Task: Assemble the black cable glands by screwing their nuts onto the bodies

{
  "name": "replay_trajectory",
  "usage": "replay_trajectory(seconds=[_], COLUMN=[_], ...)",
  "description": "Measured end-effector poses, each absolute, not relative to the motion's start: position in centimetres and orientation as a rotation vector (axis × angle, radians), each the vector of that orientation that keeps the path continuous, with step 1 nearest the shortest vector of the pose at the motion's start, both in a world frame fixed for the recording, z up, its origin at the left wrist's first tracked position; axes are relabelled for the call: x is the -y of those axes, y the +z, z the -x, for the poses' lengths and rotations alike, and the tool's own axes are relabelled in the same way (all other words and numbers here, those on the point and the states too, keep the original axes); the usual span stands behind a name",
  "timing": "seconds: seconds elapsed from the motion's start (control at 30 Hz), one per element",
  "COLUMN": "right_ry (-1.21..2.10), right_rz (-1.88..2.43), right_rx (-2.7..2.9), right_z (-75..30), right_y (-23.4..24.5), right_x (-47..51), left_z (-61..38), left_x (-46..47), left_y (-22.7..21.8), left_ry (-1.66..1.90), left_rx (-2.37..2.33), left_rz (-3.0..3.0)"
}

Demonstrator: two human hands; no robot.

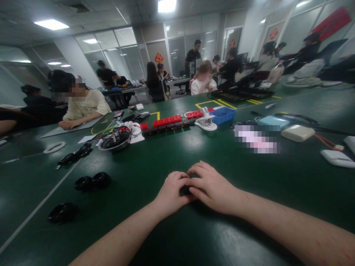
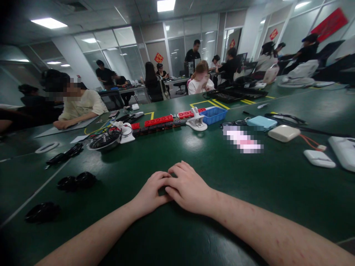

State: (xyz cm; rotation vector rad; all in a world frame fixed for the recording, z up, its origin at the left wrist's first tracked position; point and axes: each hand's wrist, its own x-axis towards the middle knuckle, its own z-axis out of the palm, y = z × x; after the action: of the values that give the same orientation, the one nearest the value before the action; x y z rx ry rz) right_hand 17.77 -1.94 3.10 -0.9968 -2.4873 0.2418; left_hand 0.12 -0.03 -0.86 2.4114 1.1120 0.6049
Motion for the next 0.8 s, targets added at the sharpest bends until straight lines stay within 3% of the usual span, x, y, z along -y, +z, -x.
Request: replay_trajectory(seconds=[0.8], right_ry=[0.267], right_rz=[1.008], right_rx=[2.54], right_z=[-17.61], right_y=[3.33], right_x=[2.52], left_z=[0.11], left_x=[-0.15], left_y=[-1.24], left_ry=[0.582], left_rx=[-1.108], left_rz=[-2.424])
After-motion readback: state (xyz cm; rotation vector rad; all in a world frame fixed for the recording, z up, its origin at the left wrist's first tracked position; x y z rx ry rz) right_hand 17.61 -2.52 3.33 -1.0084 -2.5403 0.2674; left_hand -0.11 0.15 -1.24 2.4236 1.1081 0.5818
